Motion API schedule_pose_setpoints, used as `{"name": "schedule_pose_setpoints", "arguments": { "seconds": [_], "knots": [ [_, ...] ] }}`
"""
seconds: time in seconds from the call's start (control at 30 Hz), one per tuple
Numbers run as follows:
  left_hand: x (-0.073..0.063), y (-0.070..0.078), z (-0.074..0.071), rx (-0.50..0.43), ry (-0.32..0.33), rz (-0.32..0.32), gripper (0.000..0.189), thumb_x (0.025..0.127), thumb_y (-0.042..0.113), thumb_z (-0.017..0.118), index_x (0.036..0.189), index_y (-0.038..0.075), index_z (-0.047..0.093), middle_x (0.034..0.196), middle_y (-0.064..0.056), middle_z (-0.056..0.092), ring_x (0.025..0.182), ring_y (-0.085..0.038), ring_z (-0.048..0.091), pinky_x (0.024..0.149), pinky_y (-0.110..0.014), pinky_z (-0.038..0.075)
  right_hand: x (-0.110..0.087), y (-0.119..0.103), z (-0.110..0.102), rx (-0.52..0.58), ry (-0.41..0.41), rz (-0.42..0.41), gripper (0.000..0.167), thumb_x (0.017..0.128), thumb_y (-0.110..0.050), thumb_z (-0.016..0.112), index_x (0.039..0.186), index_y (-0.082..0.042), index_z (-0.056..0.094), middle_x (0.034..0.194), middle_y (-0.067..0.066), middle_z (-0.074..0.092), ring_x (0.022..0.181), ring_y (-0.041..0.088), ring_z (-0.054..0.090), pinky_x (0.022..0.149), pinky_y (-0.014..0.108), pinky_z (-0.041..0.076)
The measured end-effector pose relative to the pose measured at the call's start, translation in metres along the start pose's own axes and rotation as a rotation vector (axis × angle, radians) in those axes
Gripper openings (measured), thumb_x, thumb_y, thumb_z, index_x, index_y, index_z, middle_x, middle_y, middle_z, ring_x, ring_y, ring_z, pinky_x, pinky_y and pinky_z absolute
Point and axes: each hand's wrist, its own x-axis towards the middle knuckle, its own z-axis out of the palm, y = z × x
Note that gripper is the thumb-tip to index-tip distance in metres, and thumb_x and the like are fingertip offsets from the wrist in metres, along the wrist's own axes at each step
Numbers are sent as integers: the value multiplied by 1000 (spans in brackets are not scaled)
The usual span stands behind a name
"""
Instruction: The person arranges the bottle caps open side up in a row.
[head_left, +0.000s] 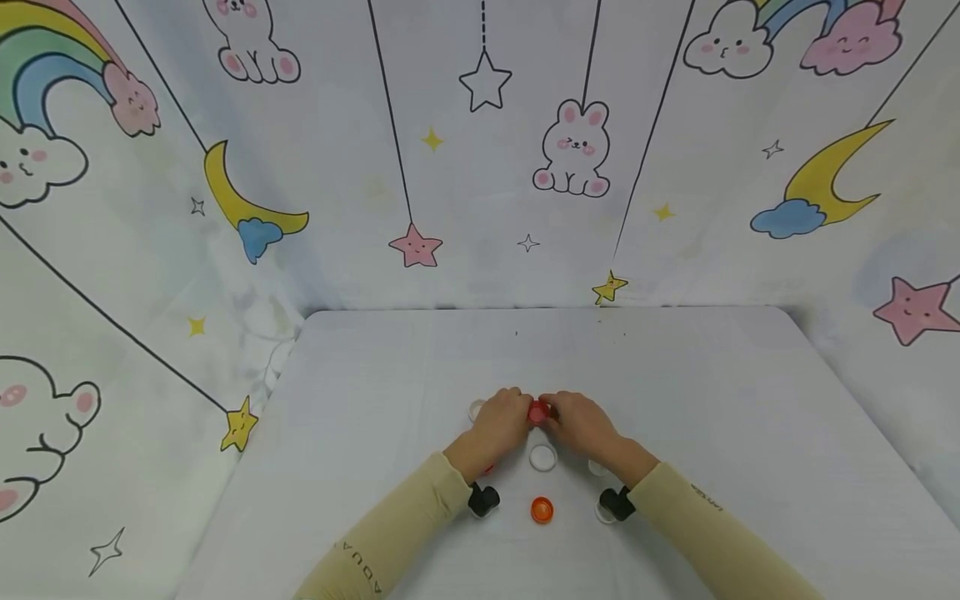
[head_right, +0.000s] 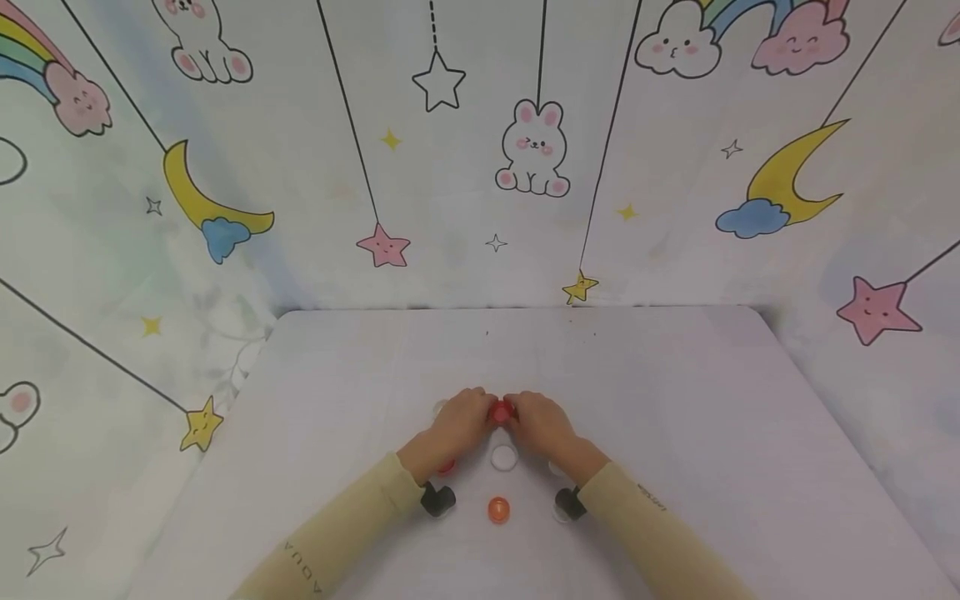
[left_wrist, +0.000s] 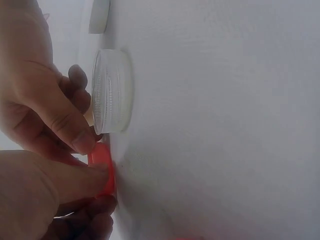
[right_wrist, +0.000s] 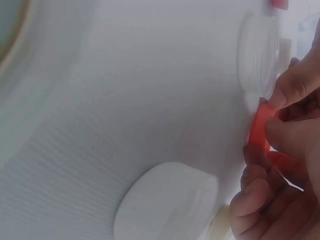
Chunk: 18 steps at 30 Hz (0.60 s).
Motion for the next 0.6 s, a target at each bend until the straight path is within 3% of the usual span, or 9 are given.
{"name": "schedule_pose_setpoints", "arguments": {
  "seconds": [0.27,0.47,0.6],
  "knots": [
    [1,4,0,16,22,-12,12,85,17,72,92,8,68,79,-6,62,71,-20,58,61,-28,47,-3,1,-4,0,0,38,40,87,-17,74,123,-4,65,86,0,64,74,14,55,75,34,52],
    [1,11,-9,35,23,-51,32,88,28,69,112,7,67,93,-8,65,80,-22,58,67,-31,50,-7,0,-14,7,43,76,44,86,-17,74,127,-6,64,80,-2,62,71,15,53,72,34,52],
    [0,14,-13,67,54,-57,35,88,31,70,115,9,68,100,-7,66,86,-23,56,73,-32,50,-12,3,-20,18,50,74,45,85,-19,76,126,-6,64,79,-3,61,68,14,52,67,31,49]
  ]
}}
